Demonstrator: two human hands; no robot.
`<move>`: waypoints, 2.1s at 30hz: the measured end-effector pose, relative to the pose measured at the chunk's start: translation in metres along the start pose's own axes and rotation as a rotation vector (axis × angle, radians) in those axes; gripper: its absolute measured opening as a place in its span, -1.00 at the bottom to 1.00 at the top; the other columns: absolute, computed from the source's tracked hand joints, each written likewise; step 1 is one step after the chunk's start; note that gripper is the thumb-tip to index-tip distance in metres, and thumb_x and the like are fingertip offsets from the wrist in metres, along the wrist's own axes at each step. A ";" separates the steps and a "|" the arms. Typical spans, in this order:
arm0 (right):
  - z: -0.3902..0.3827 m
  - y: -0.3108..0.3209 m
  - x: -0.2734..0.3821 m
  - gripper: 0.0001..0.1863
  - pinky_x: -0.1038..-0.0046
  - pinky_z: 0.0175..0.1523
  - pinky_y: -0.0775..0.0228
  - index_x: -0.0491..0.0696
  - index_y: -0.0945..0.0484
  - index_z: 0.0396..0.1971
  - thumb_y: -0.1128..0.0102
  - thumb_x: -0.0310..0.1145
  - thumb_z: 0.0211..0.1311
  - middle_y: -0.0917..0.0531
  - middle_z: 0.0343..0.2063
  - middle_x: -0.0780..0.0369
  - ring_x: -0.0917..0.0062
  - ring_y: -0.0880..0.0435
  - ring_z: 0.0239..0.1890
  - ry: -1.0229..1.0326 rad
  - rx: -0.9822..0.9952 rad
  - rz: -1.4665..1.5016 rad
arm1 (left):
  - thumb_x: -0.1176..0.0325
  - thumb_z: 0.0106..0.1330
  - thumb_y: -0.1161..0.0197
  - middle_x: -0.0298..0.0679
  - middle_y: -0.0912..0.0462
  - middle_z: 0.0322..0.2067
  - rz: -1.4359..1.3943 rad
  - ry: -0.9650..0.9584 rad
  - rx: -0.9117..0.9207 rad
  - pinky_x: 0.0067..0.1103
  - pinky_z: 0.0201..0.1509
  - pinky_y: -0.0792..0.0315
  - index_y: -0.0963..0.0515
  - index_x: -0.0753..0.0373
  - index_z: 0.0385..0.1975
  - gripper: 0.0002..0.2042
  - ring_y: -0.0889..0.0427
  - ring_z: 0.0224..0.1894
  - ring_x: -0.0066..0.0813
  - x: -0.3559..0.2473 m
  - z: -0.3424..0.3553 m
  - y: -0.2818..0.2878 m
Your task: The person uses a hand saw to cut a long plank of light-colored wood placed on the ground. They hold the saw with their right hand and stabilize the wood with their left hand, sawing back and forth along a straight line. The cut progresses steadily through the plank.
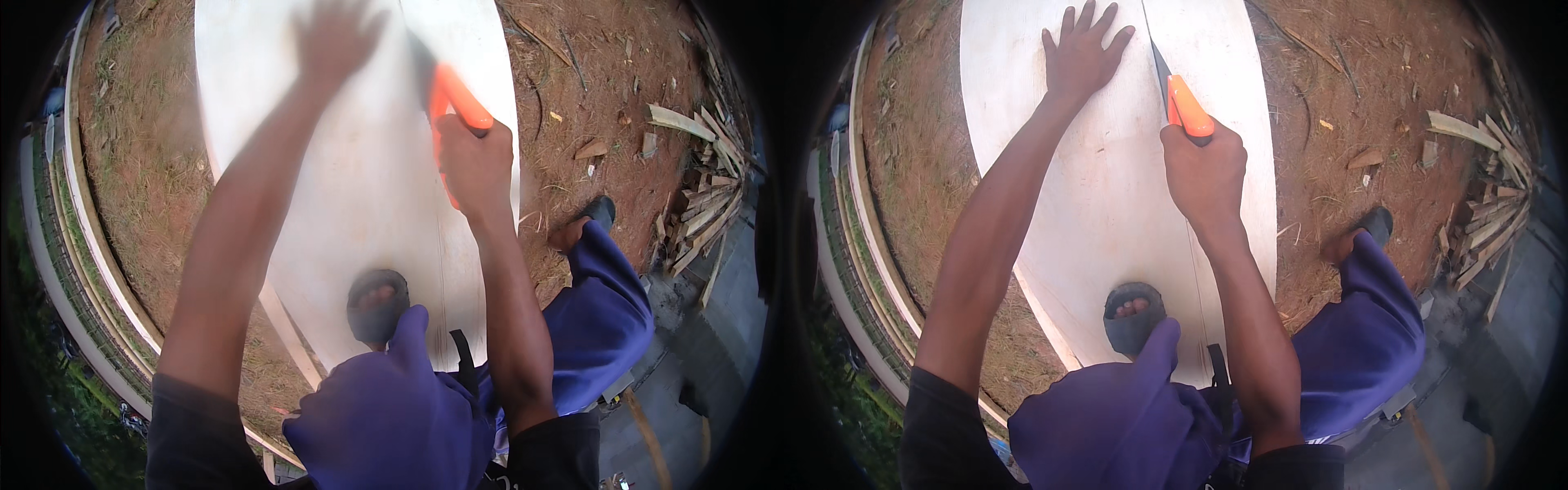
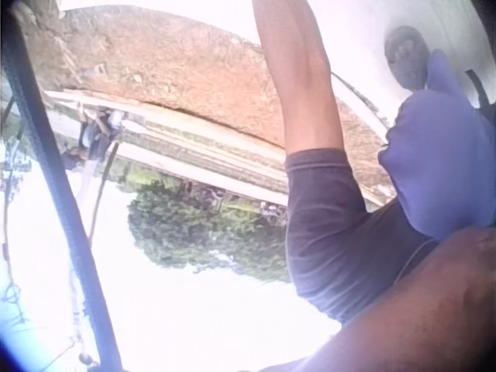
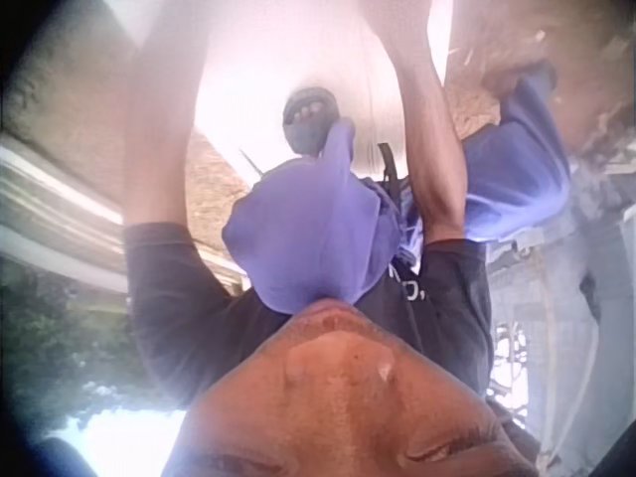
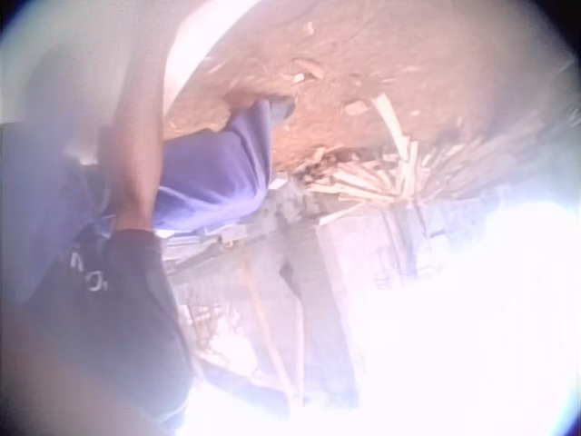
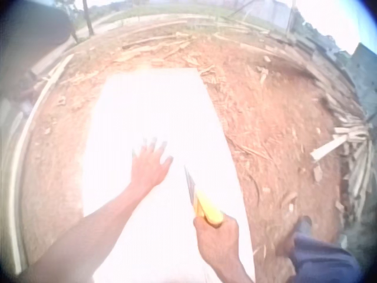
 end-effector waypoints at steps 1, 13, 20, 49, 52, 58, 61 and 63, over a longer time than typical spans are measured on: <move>-0.012 0.002 0.005 -0.79 0.48 -0.50 -0.20 -0.17 -0.43 -0.58 -0.15 -0.43 0.22 -0.41 -0.69 0.38 0.74 -0.30 -0.62 0.000 0.006 -0.035 | -0.09 0.55 0.00 -0.05 -0.17 0.52 -0.005 -0.008 -0.022 0.07 0.60 0.14 -0.27 0.10 0.49 -0.38 -0.06 0.57 0.04 0.004 0.000 -0.001; -0.094 0.028 -0.044 -0.87 0.56 -0.47 -0.19 -0.22 -0.49 -0.49 -0.16 -0.56 0.28 -0.38 -0.68 0.39 0.80 -0.31 -0.55 0.025 0.004 0.066 | -0.10 0.52 -0.04 -0.07 -0.18 0.52 -0.033 0.027 0.079 0.07 0.60 0.14 -0.27 0.02 0.50 -0.38 -0.06 0.57 0.02 0.009 -0.003 0.007; -0.087 0.034 -0.024 -0.80 0.48 -0.46 -0.23 -0.21 -0.44 -0.54 -0.22 -0.48 0.25 -0.42 -0.69 0.33 0.75 -0.33 -0.56 -0.010 -0.003 0.016 | -0.27 0.50 0.10 -0.28 -0.19 0.53 0.204 -0.049 -0.197 0.15 0.58 0.15 -0.29 -0.22 0.48 -0.39 -0.04 0.59 -0.14 0.017 0.009 -0.017; -0.047 0.012 -0.026 -0.74 0.34 -0.46 -0.27 -0.23 -0.40 -0.57 -0.20 -0.42 0.22 -0.44 -0.74 0.19 0.61 -0.28 -0.63 0.091 0.018 -0.048 | -0.26 0.51 0.09 -0.22 -0.18 0.53 0.109 -0.051 -0.153 0.14 0.59 0.23 -0.32 -0.16 0.47 -0.39 0.00 0.60 -0.09 0.005 0.009 -0.009; -0.025 0.005 0.015 -0.72 0.30 -0.44 -0.29 -0.24 -0.40 -0.57 -0.18 -0.37 0.23 -0.47 -0.73 0.16 0.58 -0.34 -0.64 0.055 0.005 -0.124 | -0.26 0.51 0.09 -0.22 -0.18 0.53 0.092 -0.043 -0.114 0.16 0.58 0.22 -0.32 -0.16 0.47 -0.38 0.00 0.60 -0.08 0.006 0.013 -0.011; -0.208 0.099 -0.026 -0.86 0.54 -0.53 -0.30 -0.24 -0.52 -0.52 -0.31 -0.60 0.16 -0.48 -0.73 0.25 0.73 -0.45 -0.67 0.120 0.067 -0.158 | -0.26 0.50 0.08 -0.19 -0.18 0.53 0.119 -0.062 -0.181 0.21 0.55 0.20 -0.32 -0.13 0.47 -0.37 -0.02 0.59 -0.03 0.030 -0.003 -0.004; -0.236 0.106 -0.024 -0.95 0.55 -0.54 -0.28 -0.26 -0.59 -0.45 -0.29 -0.63 0.14 -0.51 -0.73 0.26 0.70 -0.48 -0.68 0.140 0.037 -0.178 | -0.27 0.50 0.08 -0.18 -0.19 0.53 0.064 -0.101 -0.201 0.22 0.55 0.20 -0.33 -0.13 0.47 -0.37 -0.02 0.59 -0.04 0.015 -0.002 -0.006; -0.184 0.075 -0.031 -0.88 0.52 -0.53 -0.26 -0.24 -0.52 -0.50 -0.28 -0.59 0.17 -0.49 -0.73 0.27 0.70 -0.44 -0.67 0.081 0.034 -0.110 | -0.27 0.50 0.09 -0.18 -0.19 0.53 0.104 -0.089 -0.189 0.22 0.55 0.19 -0.33 -0.13 0.47 -0.37 -0.02 0.59 -0.04 0.022 -0.003 -0.006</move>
Point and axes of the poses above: each hand's wrist, its own z-axis towards the middle knuckle, its own y-axis out of the back of the hand, x = y × z, the point moved 6 cm from there along z, towards the middle knuckle
